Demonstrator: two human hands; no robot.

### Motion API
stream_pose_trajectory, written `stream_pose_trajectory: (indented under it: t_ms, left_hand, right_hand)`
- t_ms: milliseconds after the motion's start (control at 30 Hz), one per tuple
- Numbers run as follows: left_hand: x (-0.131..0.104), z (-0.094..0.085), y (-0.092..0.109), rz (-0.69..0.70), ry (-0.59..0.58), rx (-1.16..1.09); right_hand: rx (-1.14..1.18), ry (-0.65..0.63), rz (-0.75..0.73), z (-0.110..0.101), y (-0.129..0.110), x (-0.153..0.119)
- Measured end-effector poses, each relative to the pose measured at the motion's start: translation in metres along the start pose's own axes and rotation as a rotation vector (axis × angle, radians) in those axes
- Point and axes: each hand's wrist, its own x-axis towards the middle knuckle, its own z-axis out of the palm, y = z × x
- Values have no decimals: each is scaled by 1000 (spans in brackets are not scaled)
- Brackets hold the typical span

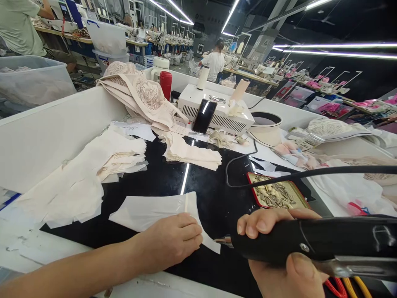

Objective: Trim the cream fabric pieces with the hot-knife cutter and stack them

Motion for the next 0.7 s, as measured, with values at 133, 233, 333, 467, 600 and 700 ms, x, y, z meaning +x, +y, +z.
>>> stream_pose_trajectory:
  t_ms: [133, 233, 333, 467, 600, 700]
  left_hand:
    - [1, -1, 1, -10, 8, -17]
    - [0, -2, 1, -14, 6, -11]
    - [-1, -1, 0, -15, -5, 1]
    - [-1, -2, 0, -5, -3, -10]
    - [1, -4, -1, -10, -4, -32]
    - [2, -5, -1, -2, 0, -28]
  right_hand:
    - [-11, 6, -12, -1, 4, -1]
    - [15, 28, 1, 2, 1, 0]
    - [56, 22, 38, 7, -5, -1]
    - [82, -24, 44, 12, -4, -4]
    - [82, -56, 42, 11, 3, -8]
    - [65, -57, 46, 10, 5, -9]
